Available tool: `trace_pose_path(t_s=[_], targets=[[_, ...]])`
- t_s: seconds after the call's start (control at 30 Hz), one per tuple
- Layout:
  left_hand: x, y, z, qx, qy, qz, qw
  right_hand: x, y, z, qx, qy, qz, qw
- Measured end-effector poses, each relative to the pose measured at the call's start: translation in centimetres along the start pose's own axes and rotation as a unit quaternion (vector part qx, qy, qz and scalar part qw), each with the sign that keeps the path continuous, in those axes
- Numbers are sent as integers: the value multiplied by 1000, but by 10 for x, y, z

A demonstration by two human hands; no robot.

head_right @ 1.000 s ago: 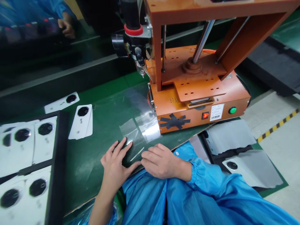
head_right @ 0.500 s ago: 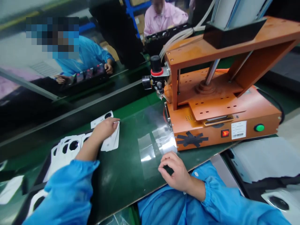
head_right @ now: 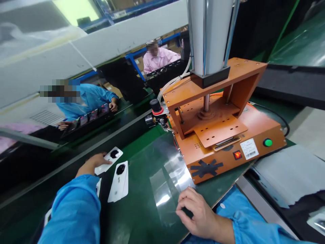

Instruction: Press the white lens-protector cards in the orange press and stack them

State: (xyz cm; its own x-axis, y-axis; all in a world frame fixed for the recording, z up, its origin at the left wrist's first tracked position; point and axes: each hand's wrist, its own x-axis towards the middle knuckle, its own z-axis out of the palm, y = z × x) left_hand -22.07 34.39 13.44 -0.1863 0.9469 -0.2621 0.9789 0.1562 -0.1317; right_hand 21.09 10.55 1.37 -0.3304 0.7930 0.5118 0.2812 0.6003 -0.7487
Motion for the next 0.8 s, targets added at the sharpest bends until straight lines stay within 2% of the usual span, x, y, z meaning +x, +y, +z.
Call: trace_pose_path(t_s=[0.1,0.17,0.23,0.3,0.33,0.4,0.47,0.53,0.6,0.67,0.73,0.8], targets=[[-9,11,-10,-24,33,-62,997,1,2,-1,3,9,-6,1000],[-23,22,-16,-54,81,-74,993,0,5,-2,4,16,-8,1000],[-49,39,-17,-84,134,-74,985,-1,8,-3,8,24,-9,1000],[-90,61,-10,-126,167,-52,977,-3,9,-5,18,26,-8,999],[-116,74,-1,-158,172,-29,972,-4,9,-6,25,23,-5,999],[-173,102,25,-307,169,42,936,-4,6,-8,47,7,10,999],[-225,128,63,-405,143,36,902,0,-1,-7,76,-11,41,996],[-263,152,104,-460,132,-7,878,11,-9,-2,110,-26,92,989],[-286,171,138,-485,136,-61,862,27,-15,6,135,-46,150,978],[-298,183,161,-466,145,-96,868,44,-15,16,140,-64,192,969],[-307,186,173,-402,167,-105,894,60,-10,24,121,-80,205,968],[-316,185,181,-329,230,-78,913,72,-4,30,93,-88,201,971]])
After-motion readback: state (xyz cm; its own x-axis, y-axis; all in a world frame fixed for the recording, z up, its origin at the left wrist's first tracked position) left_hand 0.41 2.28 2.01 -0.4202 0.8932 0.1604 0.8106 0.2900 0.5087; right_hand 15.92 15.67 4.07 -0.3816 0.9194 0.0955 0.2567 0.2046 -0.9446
